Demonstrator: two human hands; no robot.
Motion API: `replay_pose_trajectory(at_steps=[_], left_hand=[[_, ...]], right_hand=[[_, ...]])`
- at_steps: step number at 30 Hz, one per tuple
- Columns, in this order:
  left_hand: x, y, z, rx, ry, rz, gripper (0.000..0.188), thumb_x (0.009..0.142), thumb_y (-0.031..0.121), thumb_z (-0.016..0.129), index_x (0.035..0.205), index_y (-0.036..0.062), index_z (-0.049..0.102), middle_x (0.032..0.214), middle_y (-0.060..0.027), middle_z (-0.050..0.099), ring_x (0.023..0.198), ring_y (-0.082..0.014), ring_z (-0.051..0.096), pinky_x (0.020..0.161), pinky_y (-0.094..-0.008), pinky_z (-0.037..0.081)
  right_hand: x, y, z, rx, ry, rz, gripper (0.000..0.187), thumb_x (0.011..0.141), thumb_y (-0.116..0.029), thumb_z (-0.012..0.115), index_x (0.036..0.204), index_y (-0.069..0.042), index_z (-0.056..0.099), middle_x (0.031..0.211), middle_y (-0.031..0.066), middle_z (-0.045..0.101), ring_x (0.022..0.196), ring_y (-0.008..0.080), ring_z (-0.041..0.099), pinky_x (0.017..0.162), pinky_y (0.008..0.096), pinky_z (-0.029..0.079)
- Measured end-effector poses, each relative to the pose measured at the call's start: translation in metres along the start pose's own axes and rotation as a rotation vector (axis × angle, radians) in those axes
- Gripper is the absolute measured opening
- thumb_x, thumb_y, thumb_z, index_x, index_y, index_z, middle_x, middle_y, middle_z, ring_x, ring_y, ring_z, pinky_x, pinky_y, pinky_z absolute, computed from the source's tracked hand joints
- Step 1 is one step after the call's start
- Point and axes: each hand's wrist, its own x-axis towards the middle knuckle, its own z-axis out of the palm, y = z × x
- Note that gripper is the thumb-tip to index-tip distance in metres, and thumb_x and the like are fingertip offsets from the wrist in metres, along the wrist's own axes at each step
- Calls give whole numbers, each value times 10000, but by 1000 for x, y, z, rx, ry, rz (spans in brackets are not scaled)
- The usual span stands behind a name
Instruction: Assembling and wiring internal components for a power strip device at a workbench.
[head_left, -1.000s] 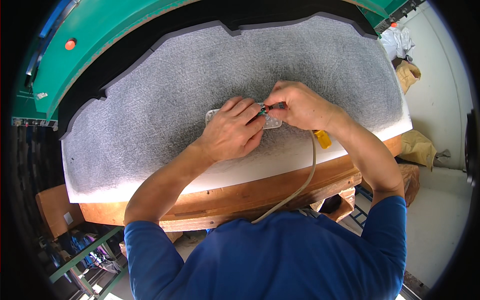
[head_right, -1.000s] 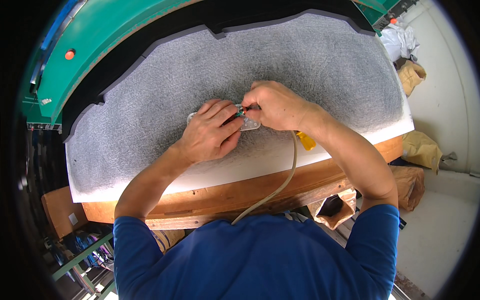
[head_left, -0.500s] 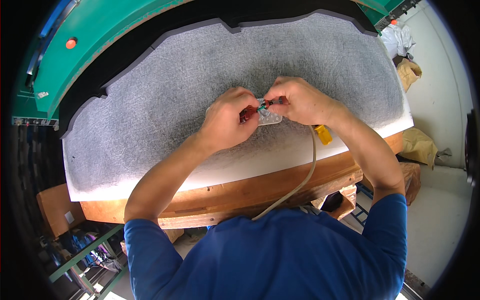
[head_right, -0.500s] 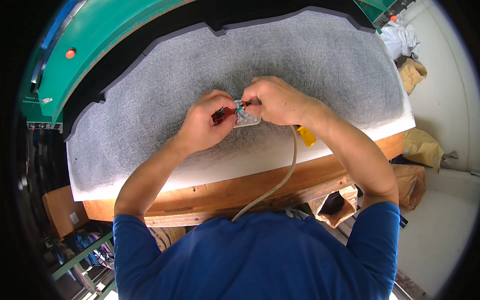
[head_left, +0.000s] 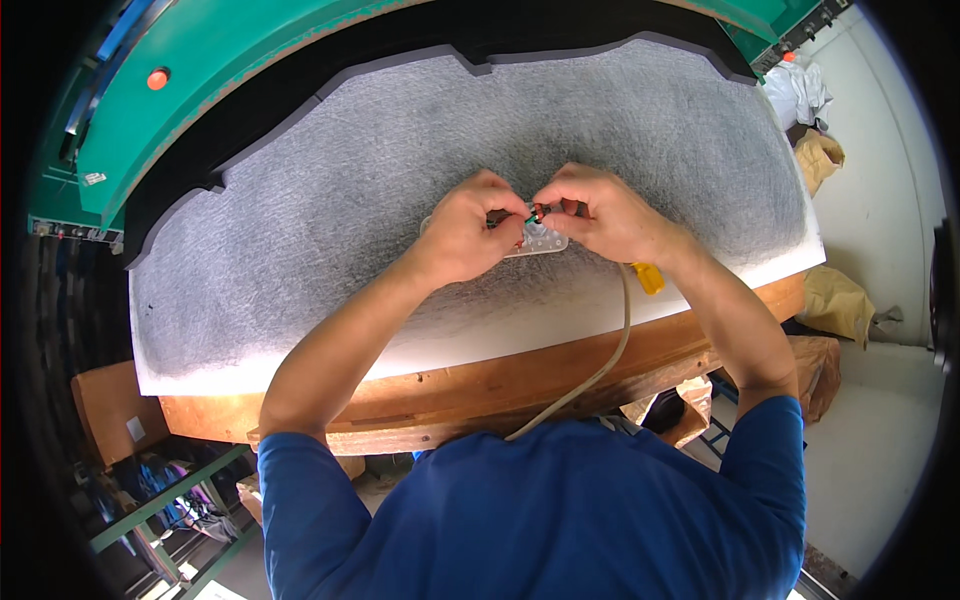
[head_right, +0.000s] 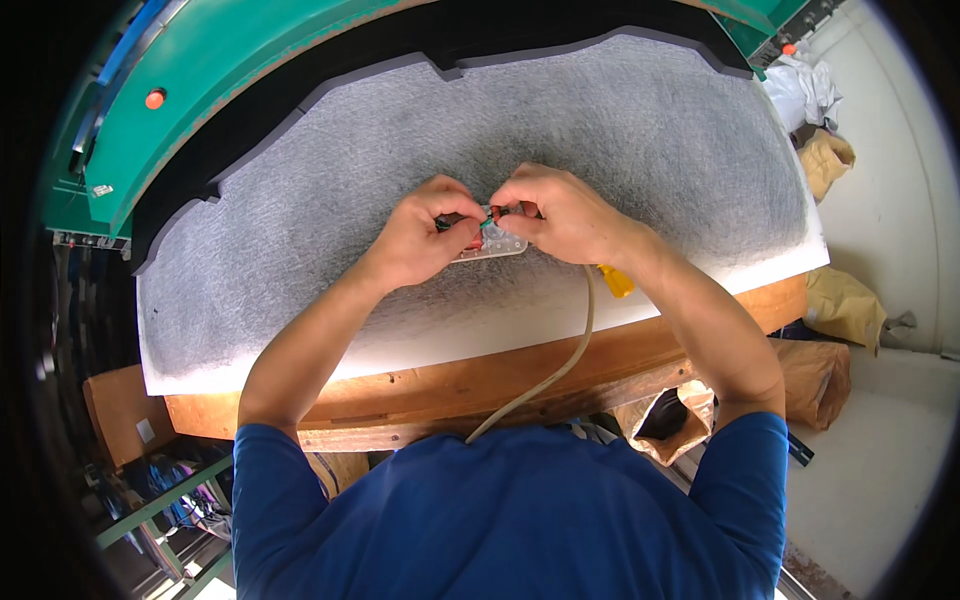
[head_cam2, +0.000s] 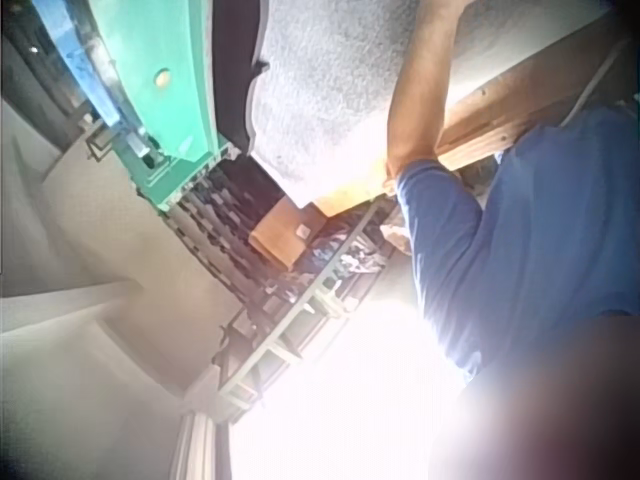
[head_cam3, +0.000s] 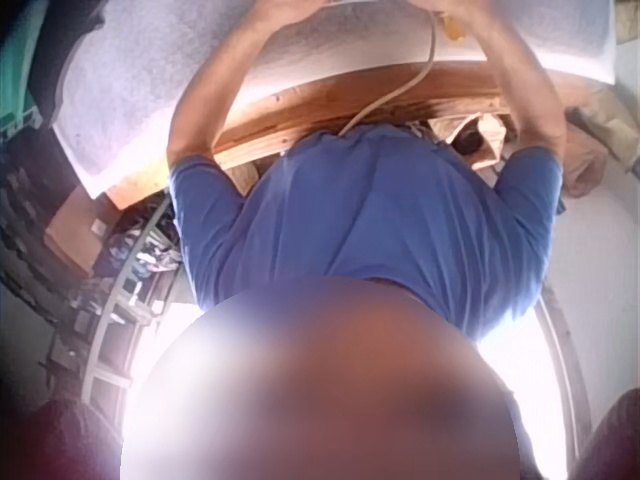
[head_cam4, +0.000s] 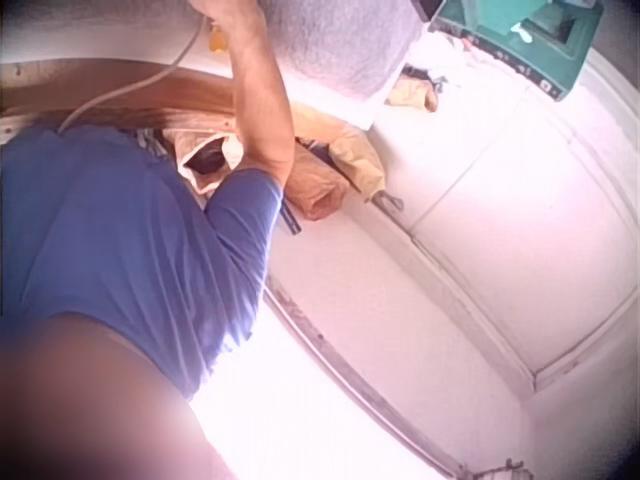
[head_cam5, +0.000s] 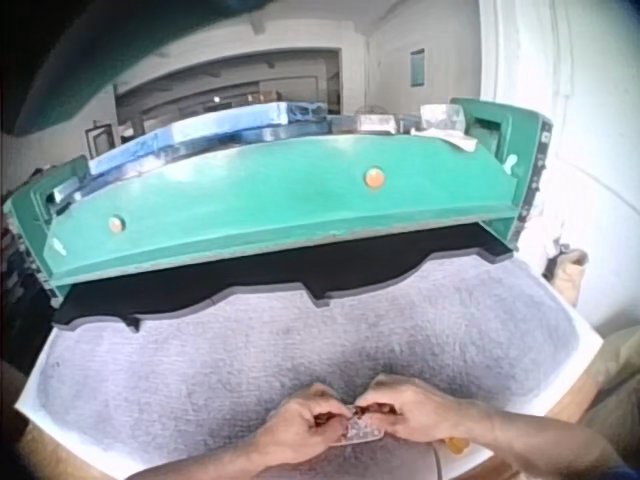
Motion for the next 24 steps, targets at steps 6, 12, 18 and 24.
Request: replay_pose_trajectory(at_steps=[6,12,18,24], left_hand=[[-1,4,-6,2,-40,-28,102,852,-1,678,941,38,709,1030,-80,576,843,-161,606,708,-275,495],[-5,3,-6,-37,-52,-58,127,828,4,713,944,55,714,1038,-57,577,850,-137,597,711,-266,491],[-3,4,-3,-56,-52,-54,150,805,-1,735,943,50,705,1045,-56,573,855,-132,607,700,-251,497],[-1,-4,-4,-41,83,65,113,772,2,749,861,24,683,955,-65,629,822,-166,642,690,-292,514]], right_hand=[[-2,1,6,51,40,-3,193,832,-13,719,1016,-44,671,936,97,615,842,254,625,726,346,516],[-8,-5,10,108,58,96,210,834,-9,720,1031,-50,659,971,100,630,855,255,623,736,347,519],[-11,5,17,10,168,-144,214,854,-14,701,1054,-53,637,1004,103,647,927,275,632,790,365,529],[4,-5,11,-27,194,-170,220,854,-20,697,1064,-41,634,990,116,658,922,280,636,798,364,526]])
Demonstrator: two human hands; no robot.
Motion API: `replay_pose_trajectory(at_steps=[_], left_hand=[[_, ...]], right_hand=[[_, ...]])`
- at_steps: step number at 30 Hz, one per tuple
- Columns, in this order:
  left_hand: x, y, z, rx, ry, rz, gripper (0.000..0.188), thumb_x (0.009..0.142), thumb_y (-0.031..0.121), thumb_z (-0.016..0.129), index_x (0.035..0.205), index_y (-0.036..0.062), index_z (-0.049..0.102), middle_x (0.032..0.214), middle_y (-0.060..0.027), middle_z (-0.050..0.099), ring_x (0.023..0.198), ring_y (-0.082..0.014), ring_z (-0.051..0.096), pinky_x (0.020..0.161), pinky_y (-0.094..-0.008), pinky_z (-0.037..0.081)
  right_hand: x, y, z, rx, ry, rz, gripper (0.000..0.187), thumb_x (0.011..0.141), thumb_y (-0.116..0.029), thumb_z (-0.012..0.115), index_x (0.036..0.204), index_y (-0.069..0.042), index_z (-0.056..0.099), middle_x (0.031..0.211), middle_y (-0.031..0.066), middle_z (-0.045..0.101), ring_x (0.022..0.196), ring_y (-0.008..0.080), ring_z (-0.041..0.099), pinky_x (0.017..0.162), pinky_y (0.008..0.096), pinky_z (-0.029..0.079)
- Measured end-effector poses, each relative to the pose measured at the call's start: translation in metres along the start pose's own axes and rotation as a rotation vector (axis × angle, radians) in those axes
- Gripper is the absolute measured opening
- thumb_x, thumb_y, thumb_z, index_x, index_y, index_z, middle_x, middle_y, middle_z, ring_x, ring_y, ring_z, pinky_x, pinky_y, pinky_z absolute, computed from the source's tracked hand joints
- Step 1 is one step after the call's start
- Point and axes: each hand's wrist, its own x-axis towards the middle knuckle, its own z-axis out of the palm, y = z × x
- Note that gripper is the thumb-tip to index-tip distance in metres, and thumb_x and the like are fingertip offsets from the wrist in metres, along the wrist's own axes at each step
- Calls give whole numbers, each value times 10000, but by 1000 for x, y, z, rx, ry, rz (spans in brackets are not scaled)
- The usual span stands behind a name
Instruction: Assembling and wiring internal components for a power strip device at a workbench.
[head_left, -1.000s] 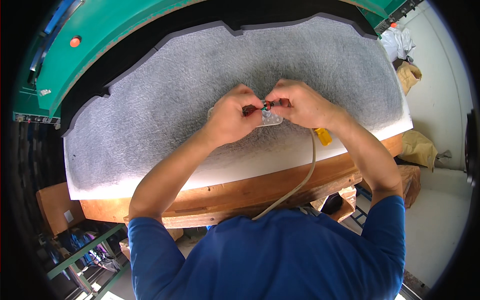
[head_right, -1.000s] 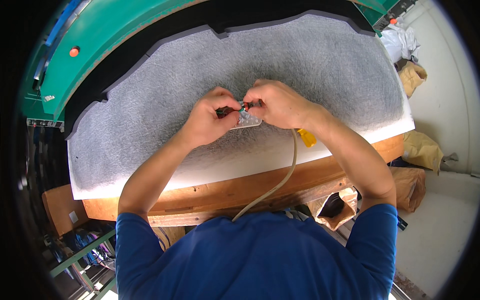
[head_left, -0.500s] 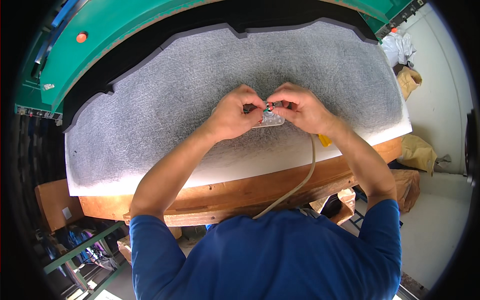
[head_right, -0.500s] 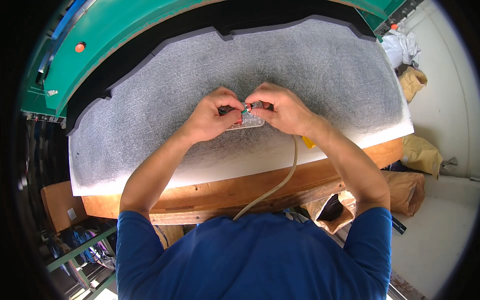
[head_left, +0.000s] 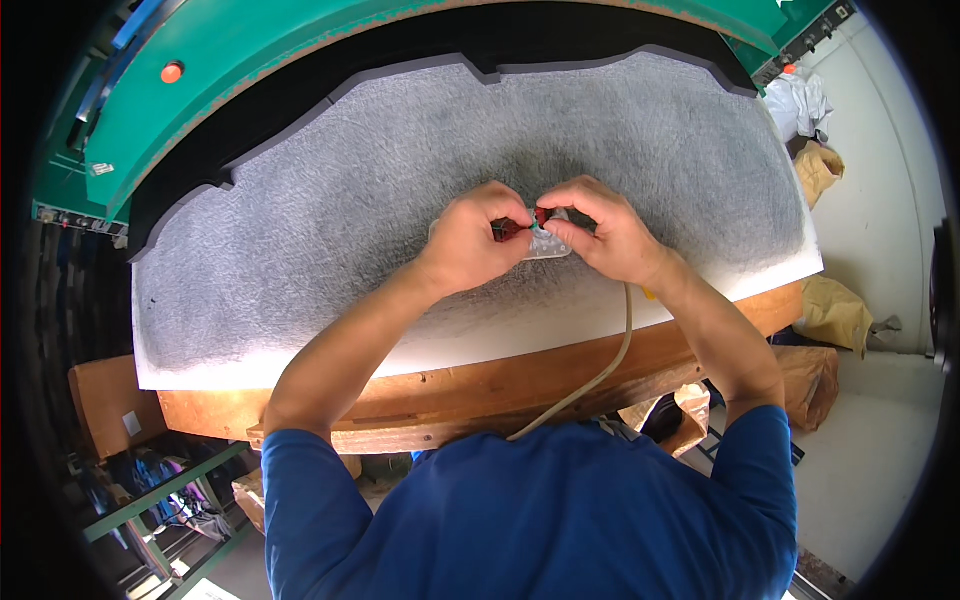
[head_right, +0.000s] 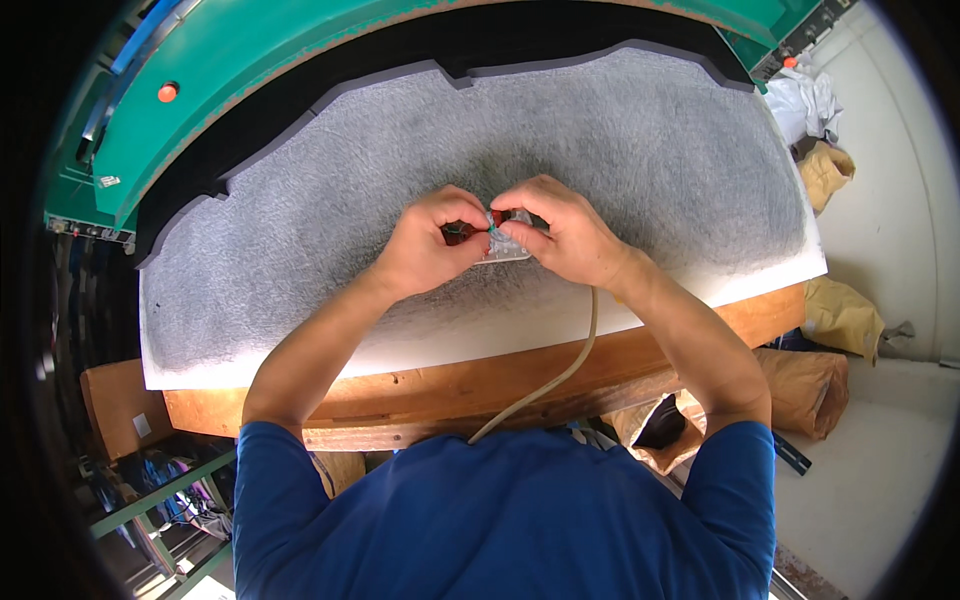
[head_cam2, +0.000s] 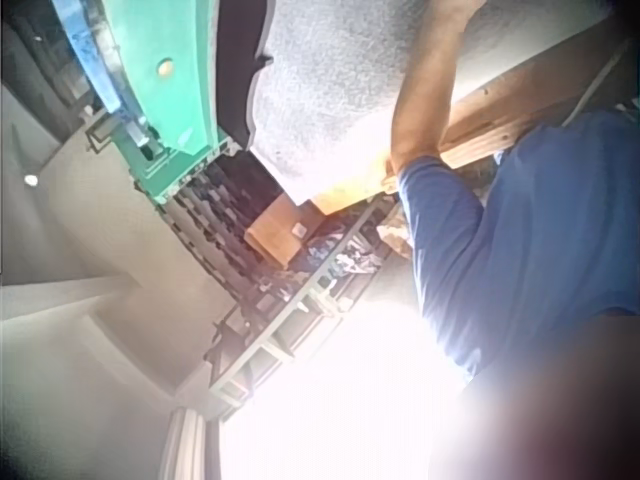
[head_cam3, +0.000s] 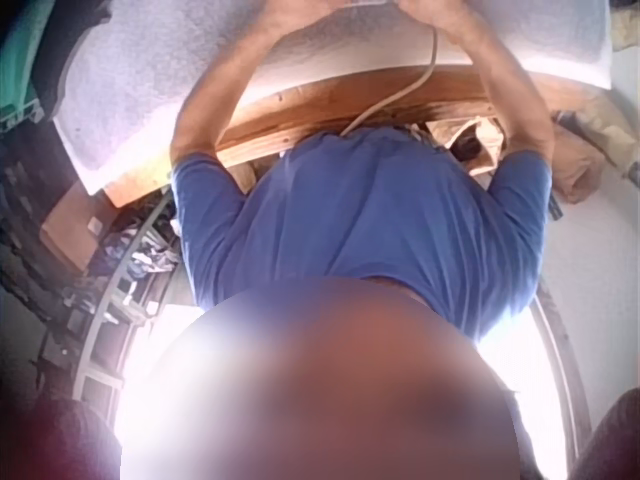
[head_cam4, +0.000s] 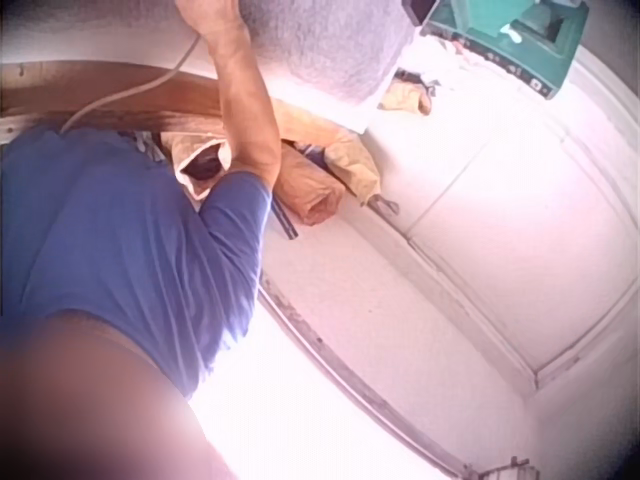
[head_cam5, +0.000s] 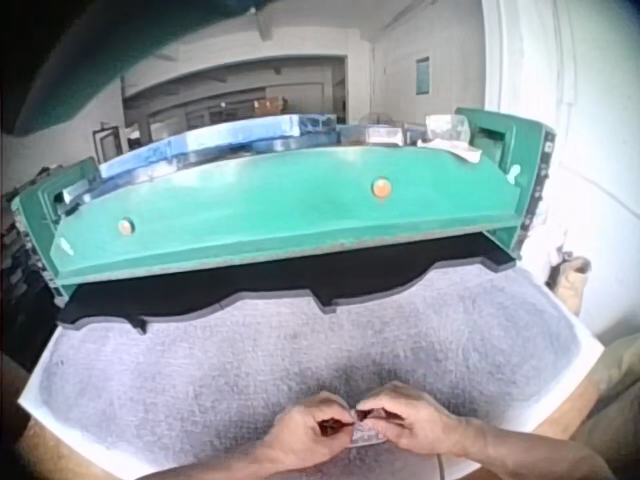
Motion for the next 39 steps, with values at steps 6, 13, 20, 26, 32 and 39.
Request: replay_pose_trajectory(at_steps=[6,13,20,26,32,39], left_hand=[[-2,25,13,615,283,365,76,656,33,695,673,43,622,776,-121,632,792,-324,618,743,-440,499],[-20,18,41,706,373,412,162,669,62,718,796,9,633,937,-130,644,1022,-315,604,872,-436,483],[-23,17,39,758,341,537,156,709,41,698,853,-2,659,1079,-155,640,1114,-334,574,927,-464,467],[-26,30,26,480,259,373,188,726,41,719,911,25,686,1077,-164,658,1031,-347,623,845,-442,518],[17,10,1,-137,61,-185,275,872,52,717,1133,3,647,930,-100,700,814,-143,654,758,-298,556],[23,15,-11,-214,15,-369,166,891,42,711,1046,-4,674,917,-54,687,831,-110,651,715,-258,559]], right_hand=[[-6,2,5,67,46,52,237,849,-21,696,1078,-29,633,1004,144,660,925,314,635,803,381,515],[-13,-7,6,26,29,24,258,821,7,707,1070,-24,644,991,138,665,892,305,647,775,380,525],[-16,1,12,153,108,141,237,829,1,726,1056,-19,659,961,109,672,832,192,662,715,313,537],[-17,2,14,191,118,195,245,848,14,725,1083,-13,664,995,77,696,918,143,654,817,285,538],[-6,14,25,467,201,296,247,895,47,653,1133,-5,620,1034,56,679,969,128,647,873,289,534],[-25,-2,23,-53,349,202,176,790,2,731,951,-52,686,1062,124,663,1013,273,641,867,360,518]])
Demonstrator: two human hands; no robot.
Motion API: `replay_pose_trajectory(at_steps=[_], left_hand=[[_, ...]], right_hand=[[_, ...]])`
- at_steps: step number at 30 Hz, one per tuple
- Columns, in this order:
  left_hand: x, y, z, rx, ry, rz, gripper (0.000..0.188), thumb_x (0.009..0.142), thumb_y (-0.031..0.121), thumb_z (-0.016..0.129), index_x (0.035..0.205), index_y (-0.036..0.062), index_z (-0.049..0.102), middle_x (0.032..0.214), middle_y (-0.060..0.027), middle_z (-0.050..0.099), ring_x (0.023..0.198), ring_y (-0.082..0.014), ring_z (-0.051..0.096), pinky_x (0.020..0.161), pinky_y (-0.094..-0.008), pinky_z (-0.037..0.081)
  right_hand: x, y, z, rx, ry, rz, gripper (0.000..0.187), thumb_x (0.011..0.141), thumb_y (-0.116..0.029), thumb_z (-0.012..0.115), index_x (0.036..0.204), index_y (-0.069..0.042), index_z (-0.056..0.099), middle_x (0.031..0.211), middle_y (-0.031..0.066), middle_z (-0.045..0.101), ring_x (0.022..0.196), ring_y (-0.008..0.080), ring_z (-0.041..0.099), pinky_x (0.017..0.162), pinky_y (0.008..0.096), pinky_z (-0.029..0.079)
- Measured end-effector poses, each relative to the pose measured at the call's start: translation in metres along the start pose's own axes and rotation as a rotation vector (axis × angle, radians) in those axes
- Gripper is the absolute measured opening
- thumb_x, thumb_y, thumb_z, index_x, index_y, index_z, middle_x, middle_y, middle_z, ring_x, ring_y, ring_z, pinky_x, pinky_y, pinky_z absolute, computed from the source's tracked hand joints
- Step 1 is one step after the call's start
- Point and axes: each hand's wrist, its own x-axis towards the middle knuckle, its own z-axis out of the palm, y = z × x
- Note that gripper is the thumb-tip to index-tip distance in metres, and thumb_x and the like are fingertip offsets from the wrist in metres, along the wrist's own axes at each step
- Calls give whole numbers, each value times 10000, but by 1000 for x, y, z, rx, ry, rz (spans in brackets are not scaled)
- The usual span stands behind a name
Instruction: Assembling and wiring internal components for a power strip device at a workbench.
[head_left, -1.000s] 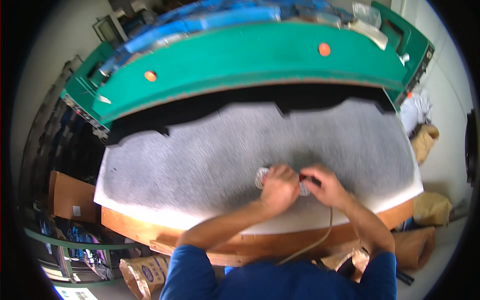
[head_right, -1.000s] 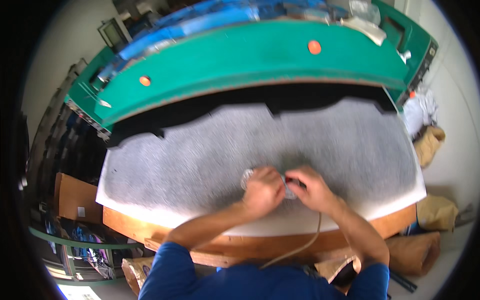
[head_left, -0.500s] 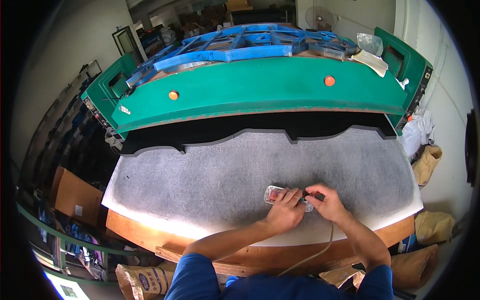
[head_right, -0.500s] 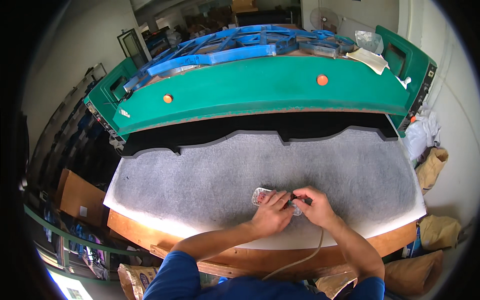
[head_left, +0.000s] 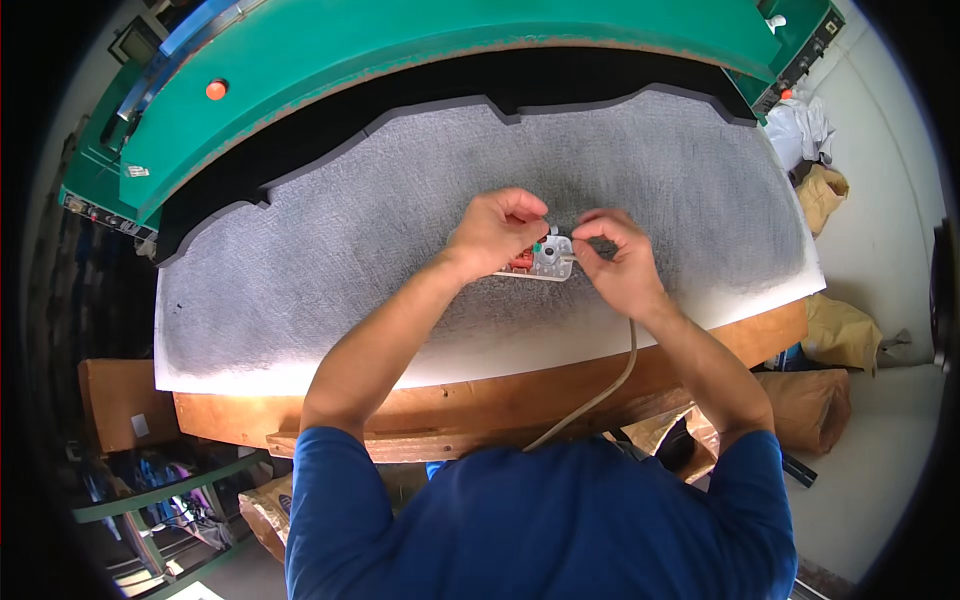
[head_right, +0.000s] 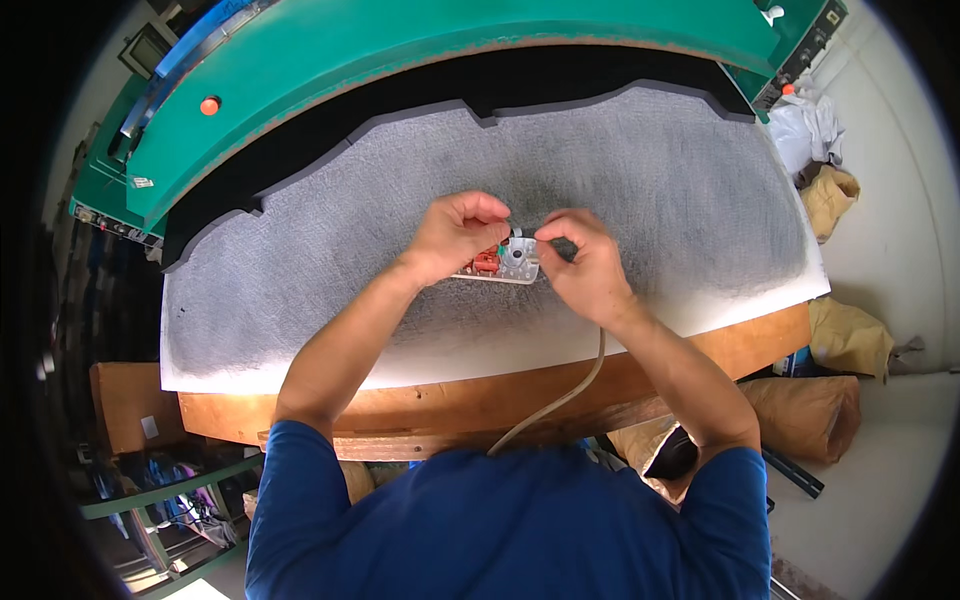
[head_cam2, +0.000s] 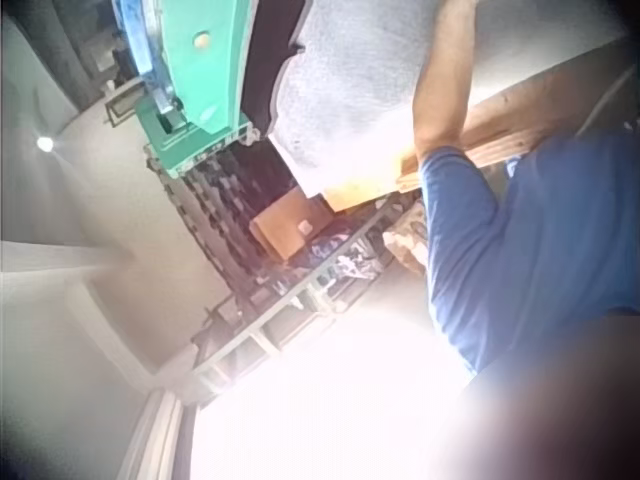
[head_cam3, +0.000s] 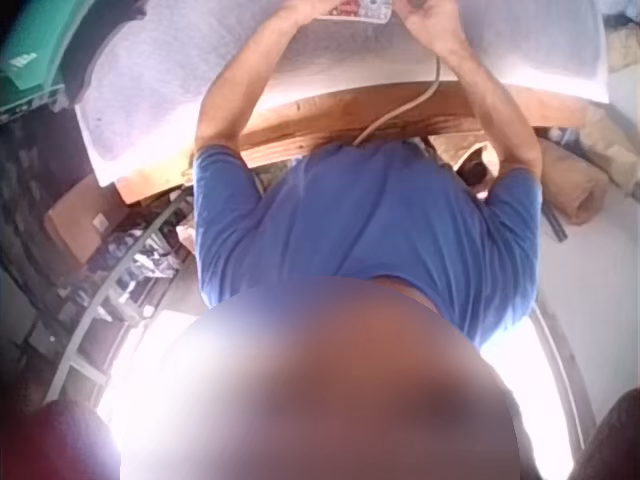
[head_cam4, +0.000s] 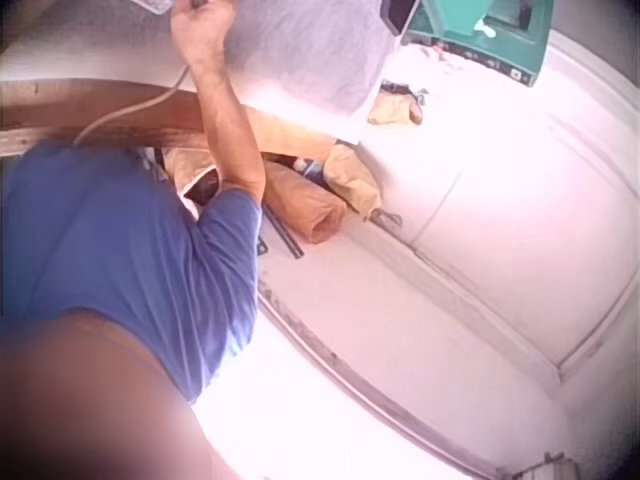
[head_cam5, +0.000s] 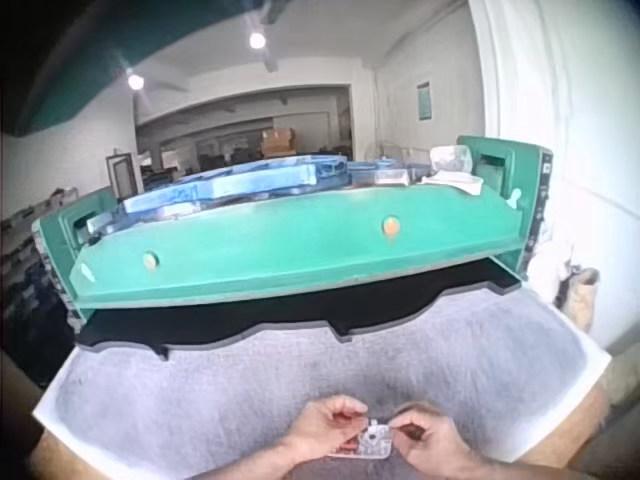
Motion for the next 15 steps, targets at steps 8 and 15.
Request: replay_pose_trajectory(at_steps=[8,15], left_hand=[[-3,0,-4,115,-47,33,130,865,44,717,981,-2,681,890,-55,693,813,-106,651,718,-253,544],[-8,-7,-11,-23,-46,55,93,881,26,703,966,-1,677,881,-36,690,804,-85,642,703,-235,536]], right_hand=[[-7,-20,24,-113,-100,114,187,777,-95,803,937,-75,709,1276,186,583,1239,322,515,1027,418,418],[0,-8,34,-22,-146,164,153,794,-124,765,923,-75,698,1274,248,576,1241,392,513,1025,447,432]])
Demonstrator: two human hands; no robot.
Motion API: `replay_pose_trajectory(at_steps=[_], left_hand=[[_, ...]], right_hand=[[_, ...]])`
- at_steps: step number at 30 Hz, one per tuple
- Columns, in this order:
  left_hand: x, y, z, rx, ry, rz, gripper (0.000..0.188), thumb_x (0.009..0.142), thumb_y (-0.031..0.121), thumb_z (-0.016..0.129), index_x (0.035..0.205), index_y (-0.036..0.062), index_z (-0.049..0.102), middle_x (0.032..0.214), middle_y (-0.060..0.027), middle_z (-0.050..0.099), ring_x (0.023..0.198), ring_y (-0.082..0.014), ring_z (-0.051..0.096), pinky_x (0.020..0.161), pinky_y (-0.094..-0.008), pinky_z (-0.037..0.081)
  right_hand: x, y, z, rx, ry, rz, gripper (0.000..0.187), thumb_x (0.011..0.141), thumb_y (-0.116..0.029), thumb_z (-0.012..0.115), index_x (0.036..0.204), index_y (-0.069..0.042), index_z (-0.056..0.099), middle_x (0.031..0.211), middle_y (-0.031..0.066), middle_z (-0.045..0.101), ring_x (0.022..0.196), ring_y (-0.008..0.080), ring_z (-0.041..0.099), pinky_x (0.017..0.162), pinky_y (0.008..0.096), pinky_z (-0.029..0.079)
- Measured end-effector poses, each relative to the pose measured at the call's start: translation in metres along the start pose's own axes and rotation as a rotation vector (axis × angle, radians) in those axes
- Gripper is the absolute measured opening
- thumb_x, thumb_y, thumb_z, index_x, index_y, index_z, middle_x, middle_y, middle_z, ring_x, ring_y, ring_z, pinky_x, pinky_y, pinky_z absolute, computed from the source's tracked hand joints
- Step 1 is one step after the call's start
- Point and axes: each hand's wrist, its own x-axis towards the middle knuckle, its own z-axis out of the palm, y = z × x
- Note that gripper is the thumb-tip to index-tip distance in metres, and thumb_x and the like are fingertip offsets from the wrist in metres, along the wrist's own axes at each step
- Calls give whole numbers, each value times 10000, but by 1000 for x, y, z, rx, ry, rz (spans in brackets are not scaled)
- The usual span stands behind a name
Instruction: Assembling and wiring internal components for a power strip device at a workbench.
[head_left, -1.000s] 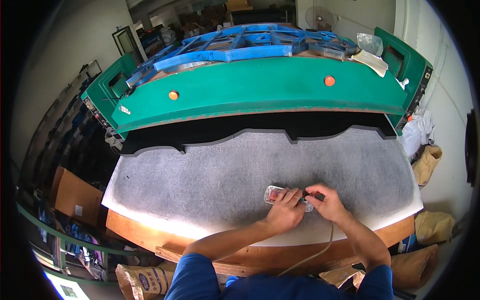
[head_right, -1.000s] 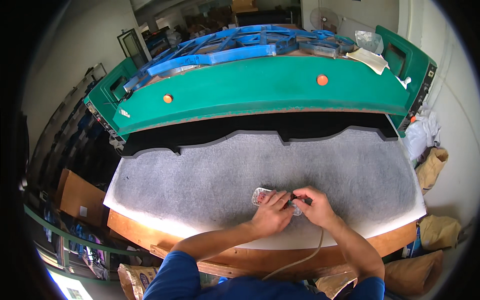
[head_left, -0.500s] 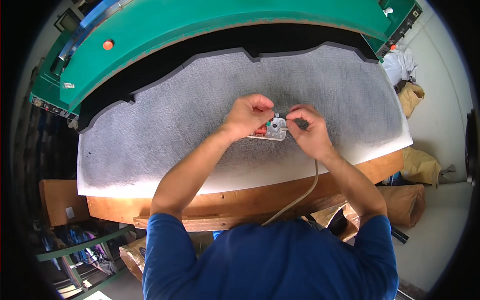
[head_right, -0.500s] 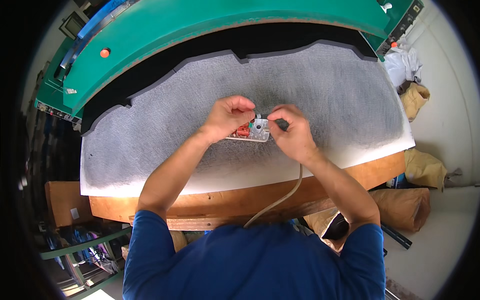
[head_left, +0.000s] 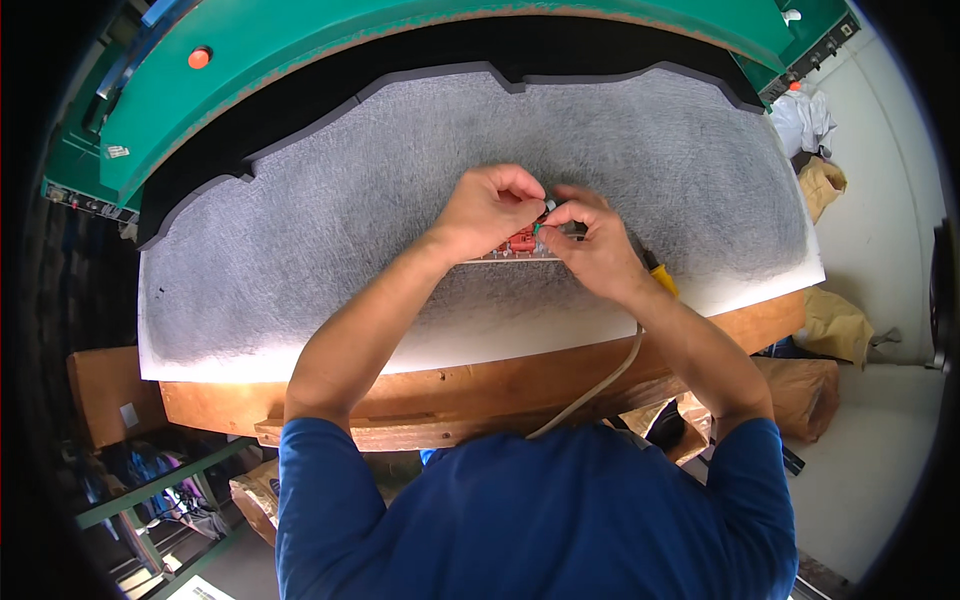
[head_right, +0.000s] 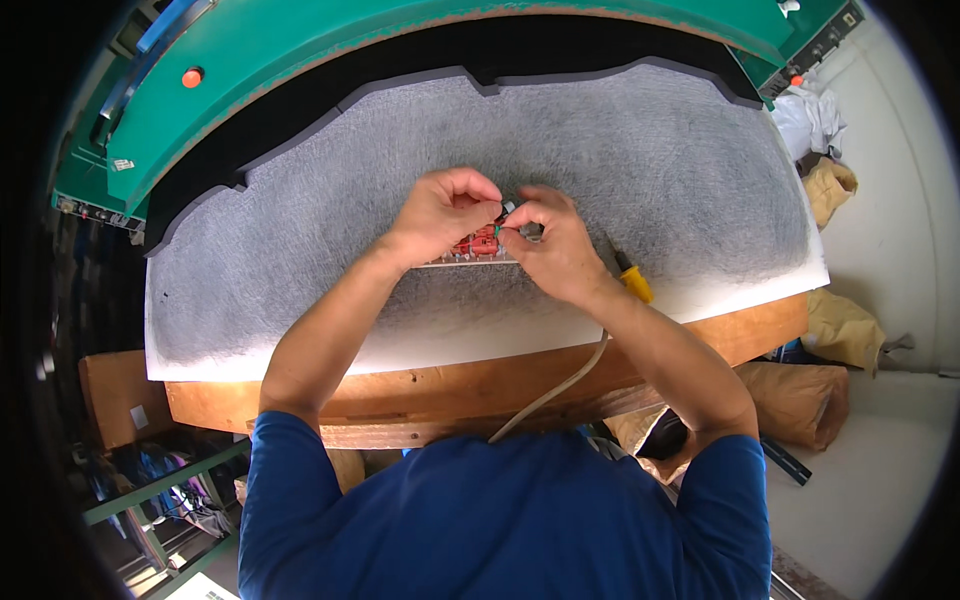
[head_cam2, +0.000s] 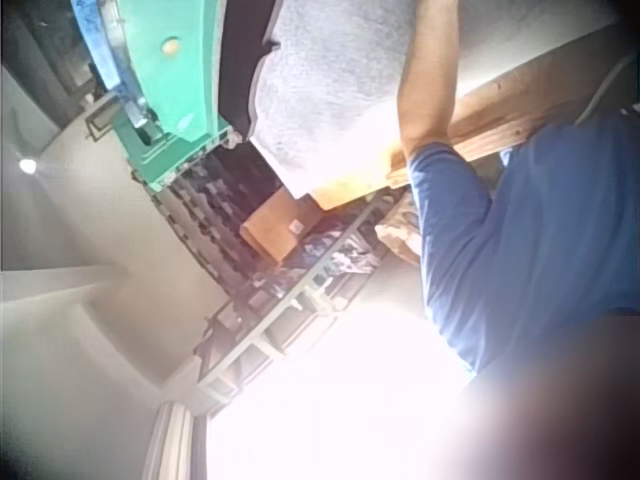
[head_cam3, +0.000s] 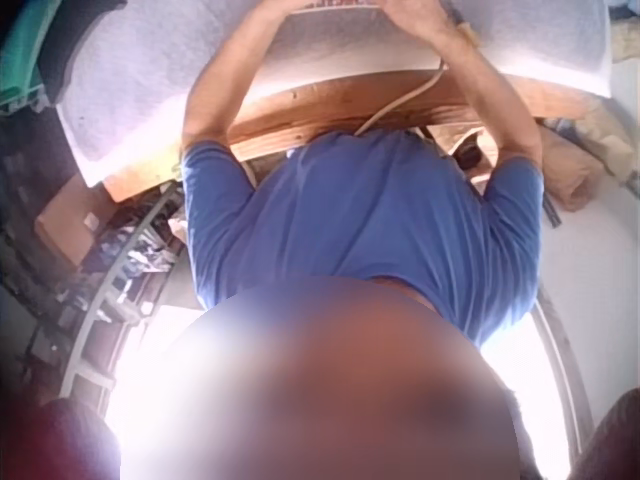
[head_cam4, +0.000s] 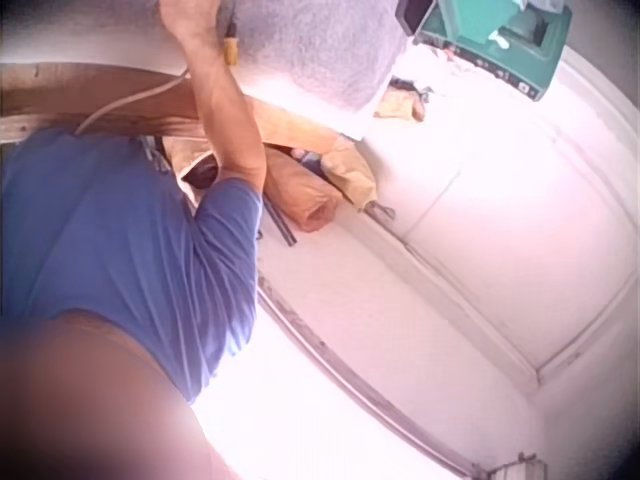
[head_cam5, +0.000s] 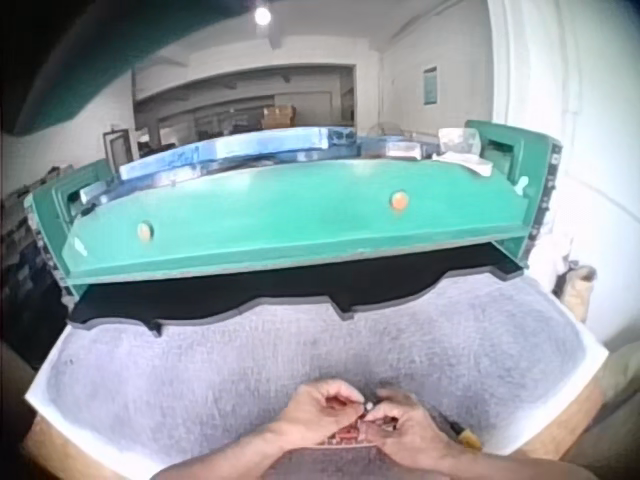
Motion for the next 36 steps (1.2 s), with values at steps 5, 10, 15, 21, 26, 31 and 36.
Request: replay_pose_trajectory(at_steps=[5,10,15,21,26,31,36], left_hand=[[2,-13,-6,-123,7,52,93,863,45,703,942,-2,692,844,-50,696,771,-99,649,684,-257,542],[-1,-15,-8,-193,-20,44,96,863,6,689,958,-3,684,850,-44,693,790,-98,650,708,-253,544],[1,-20,-12,-182,-86,103,208,873,-70,646,1063,14,651,993,-37,666,914,-87,638,794,-244,548],[-3,-13,1,38,62,90,276,852,-37,687,1120,-2,632,1010,-63,662,934,-135,646,819,-273,547],[-2,-15,-2,196,83,83,194,826,52,709,993,-41,675,986,-141,636,872,-226,650,779,-335,539],[0,-17,-6,282,63,155,170,838,95,705,950,-34,702,983,-157,628,872,-250,644,787,-346,523],[6,-10,-10,266,-108,-10,136,874,65,716,953,-40,679,1023,-93,634,894,-175,634,788,-304,522]], right_hand=[[11,4,0,93,-52,6,121,830,-88,726,940,-62,684,1229,209,609,1175,355,557,958,415,473],[14,0,-3,205,-120,141,98,853,-70,711,935,-31,674,1050,123,677,946,207,622,774,341,516],[21,1,-11,213,-203,267,75,869,-23,724,920,-7,671,938,-2,658,841,79,570,753,239,474],[23,1,-8,246,-182,245,63,876,-12,713,926,-2,675,905,-8,645,820,63,543,746,242,471],[23,6,-5,266,-127,243,102,867,-75,717,927,-1,681,806,4,635,719,72,537,625,256,455],[30,11,-7,268,-154,271,118,840,-65,744,902,-4,665,790,9,638,714,76,548,629,257,470],[27,26,-3,253,-28,-13,192,796,-41,775,793,-10,585,767,44,643,695,99,572,638,281,503]])
